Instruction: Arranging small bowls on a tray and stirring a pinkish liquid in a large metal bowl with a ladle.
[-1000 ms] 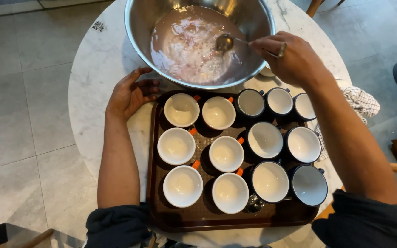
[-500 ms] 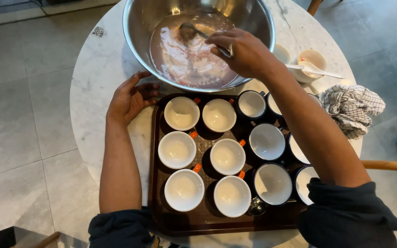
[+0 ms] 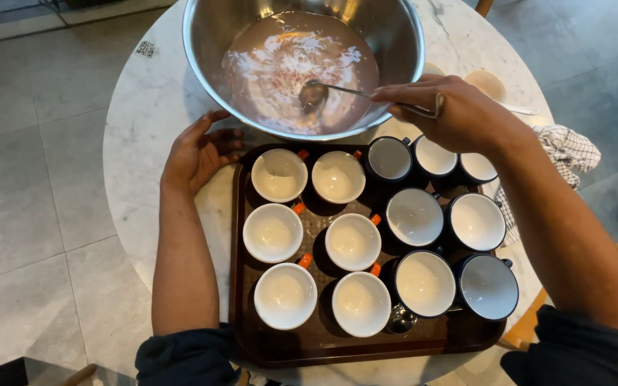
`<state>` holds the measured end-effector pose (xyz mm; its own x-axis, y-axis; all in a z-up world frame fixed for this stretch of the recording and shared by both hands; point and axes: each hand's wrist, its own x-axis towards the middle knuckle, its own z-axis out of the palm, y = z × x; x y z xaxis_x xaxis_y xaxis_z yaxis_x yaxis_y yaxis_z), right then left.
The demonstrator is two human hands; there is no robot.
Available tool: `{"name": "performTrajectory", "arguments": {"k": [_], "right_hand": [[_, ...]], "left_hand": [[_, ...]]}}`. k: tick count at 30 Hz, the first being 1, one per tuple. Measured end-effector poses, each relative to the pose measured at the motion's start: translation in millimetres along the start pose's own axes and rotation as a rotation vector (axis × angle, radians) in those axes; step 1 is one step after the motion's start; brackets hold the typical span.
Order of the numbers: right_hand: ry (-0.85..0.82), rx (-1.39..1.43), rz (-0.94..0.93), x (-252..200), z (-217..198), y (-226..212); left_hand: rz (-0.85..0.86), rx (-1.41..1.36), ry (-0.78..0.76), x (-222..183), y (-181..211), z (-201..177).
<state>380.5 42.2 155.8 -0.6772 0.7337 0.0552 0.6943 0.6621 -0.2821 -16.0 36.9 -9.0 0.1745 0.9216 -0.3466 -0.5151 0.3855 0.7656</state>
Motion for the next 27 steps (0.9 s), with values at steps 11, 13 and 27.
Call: {"name": "performTrajectory", "arguments": {"k": [11, 13, 27], "right_hand": [[0.057, -0.058, 0.264, 37, 19, 23], [0.051, -0.047, 0.275, 51, 26, 18], [-0.165, -0.038, 0.259, 18, 5, -48]], "left_hand": [[0.014, -0.002, -0.037, -1, 1, 0], [0.01, -0.001, -0.026, -1, 0, 0], [-0.002, 0.019, 0.001, -1, 1, 1]]}}
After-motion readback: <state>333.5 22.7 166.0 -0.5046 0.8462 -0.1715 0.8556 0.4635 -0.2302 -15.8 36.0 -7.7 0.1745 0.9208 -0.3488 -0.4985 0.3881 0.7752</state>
